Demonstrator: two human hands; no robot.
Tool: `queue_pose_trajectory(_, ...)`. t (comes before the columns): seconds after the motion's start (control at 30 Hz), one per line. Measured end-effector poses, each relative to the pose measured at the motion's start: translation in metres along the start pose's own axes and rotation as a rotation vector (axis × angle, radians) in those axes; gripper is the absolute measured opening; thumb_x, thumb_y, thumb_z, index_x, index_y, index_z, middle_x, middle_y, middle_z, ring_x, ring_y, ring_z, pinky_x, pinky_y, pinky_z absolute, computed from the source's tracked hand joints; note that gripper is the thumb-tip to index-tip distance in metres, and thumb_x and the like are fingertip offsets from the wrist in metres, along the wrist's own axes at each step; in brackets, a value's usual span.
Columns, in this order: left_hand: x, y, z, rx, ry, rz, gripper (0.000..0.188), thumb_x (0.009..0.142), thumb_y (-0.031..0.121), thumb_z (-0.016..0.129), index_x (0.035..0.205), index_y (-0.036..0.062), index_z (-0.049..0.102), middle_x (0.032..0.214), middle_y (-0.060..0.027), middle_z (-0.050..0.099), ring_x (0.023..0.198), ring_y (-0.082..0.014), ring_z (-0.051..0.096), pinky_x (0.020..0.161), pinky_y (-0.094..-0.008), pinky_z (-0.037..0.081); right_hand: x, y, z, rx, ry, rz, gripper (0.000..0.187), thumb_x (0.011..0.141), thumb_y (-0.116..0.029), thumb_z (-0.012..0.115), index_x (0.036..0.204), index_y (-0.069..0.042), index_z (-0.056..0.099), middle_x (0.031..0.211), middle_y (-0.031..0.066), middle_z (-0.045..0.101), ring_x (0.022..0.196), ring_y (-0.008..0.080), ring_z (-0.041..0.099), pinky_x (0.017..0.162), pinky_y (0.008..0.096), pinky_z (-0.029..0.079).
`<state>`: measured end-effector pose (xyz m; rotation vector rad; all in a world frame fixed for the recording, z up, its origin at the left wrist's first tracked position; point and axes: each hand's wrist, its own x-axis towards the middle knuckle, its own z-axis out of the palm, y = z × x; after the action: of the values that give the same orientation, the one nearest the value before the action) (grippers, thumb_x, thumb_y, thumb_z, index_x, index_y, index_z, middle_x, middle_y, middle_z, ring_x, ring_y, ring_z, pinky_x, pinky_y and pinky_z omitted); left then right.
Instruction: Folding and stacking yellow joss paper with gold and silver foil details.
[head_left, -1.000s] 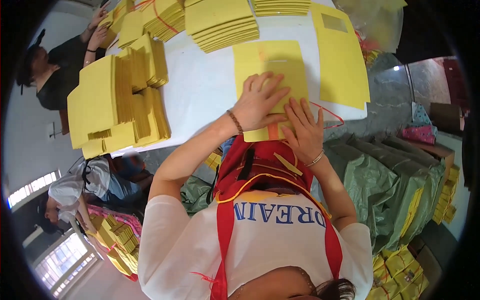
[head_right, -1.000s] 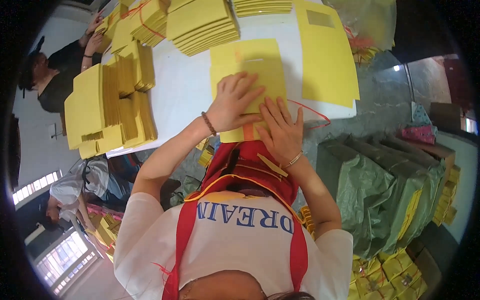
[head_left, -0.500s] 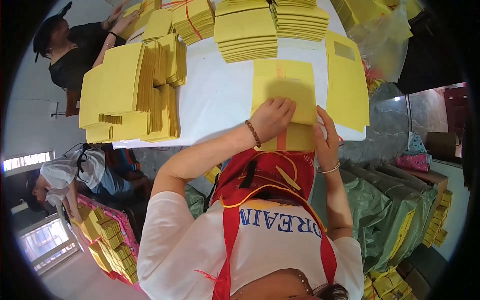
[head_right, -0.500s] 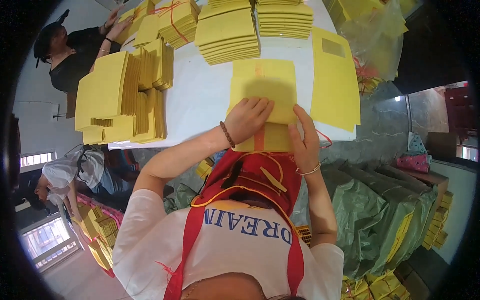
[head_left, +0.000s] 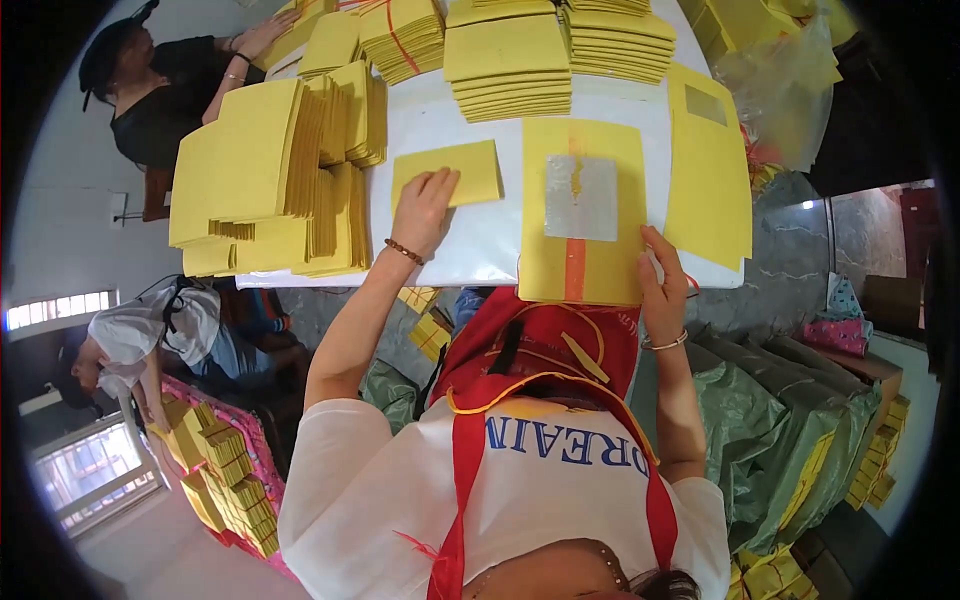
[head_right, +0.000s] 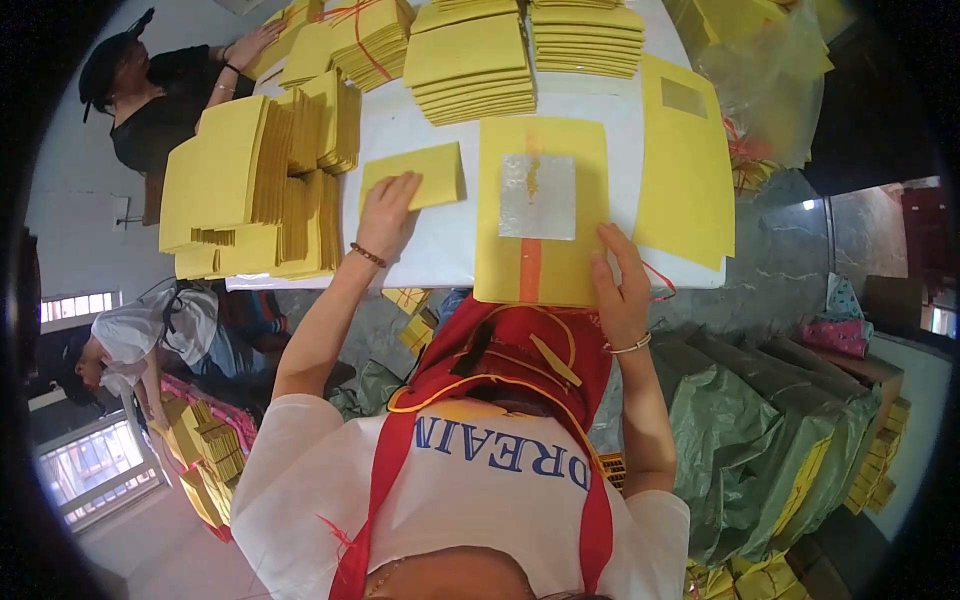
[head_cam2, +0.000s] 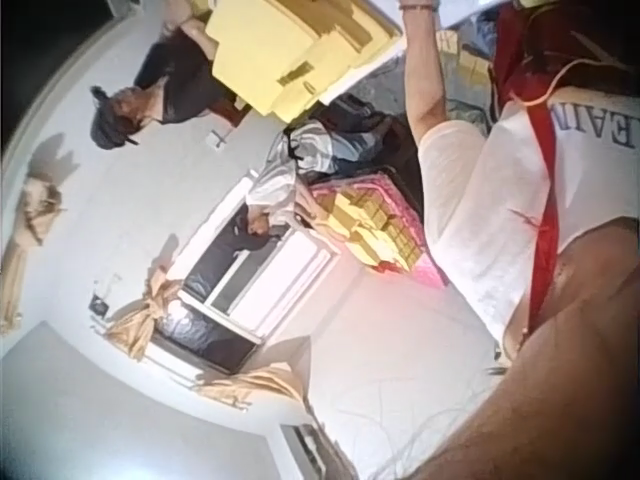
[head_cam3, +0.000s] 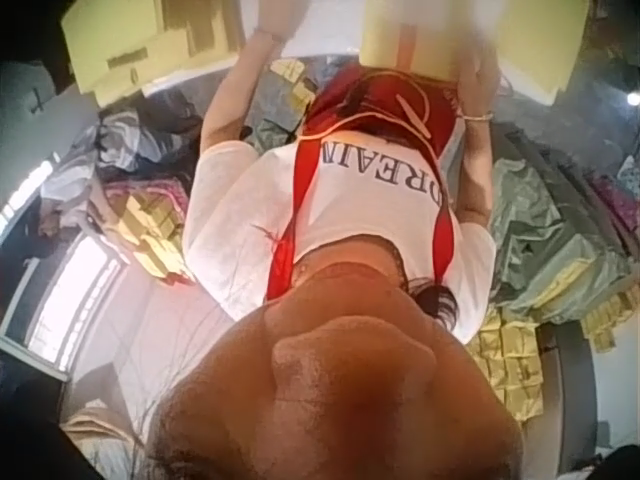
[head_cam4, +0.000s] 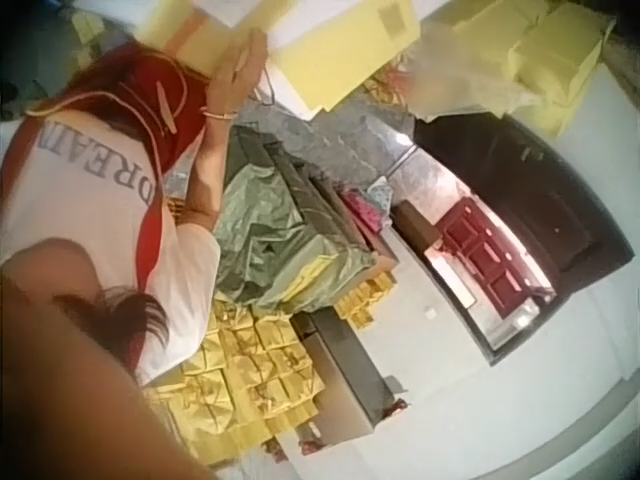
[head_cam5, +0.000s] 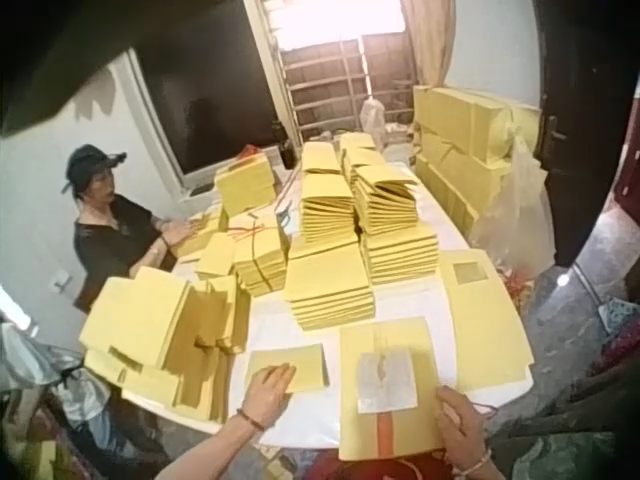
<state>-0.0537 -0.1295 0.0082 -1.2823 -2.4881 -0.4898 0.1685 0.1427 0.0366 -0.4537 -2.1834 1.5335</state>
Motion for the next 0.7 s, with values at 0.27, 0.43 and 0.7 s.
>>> queue_pose_trajectory(0.27,-0.016,-0.009,0.022,-0.082,-0.117,-0.081,0.041,0.085,0.026,0.057,0.12,0.0045,0.051,0.124,-0.0146,0.047,0.113,-0.0324,0.04,0.095,-0.0432,0.034,-0.001,0.006,0.0,-0.201,-0.024,-0.118,0.028,0.083,-0.004,0.057,0.111,-0.002,0.06,0.116,0.0132,0.059,0.118,0.0292,0.049,0.099,0.0373,0.037)
queue_pose_trajectory(0.43,-0.013,-0.006,0.022,-0.014,-0.12,-0.07,0.041,0.085,0.03,0.056,0.118,0.0059,0.05,0.121,-0.0143,0.048,0.112,-0.0322,0.041,0.094,-0.0429,0.034,-0.001,0.005,0.002,-0.197,-0.015,-0.132,0.028,0.083,-0.005,0.058,0.111,-0.003,0.06,0.115,0.0123,0.059,0.119,0.03,0.047,0.1,0.0378,0.036)
queue_pose_trajectory(0.7,0.014,-0.005,-0.004,0.085,-0.198,0.028,0.025,0.084,0.029,0.057,0.1,0.0098,0.06,0.11,-0.0071,0.056,0.102,-0.0256,0.05,0.083,-0.0396,0.038,0.0,0.01,-0.005,-0.293,-0.012,-0.179,0.028,0.082,-0.007,0.06,0.11,-0.004,0.061,0.116,0.011,0.059,0.12,0.0292,0.046,0.101,0.0385,0.036)
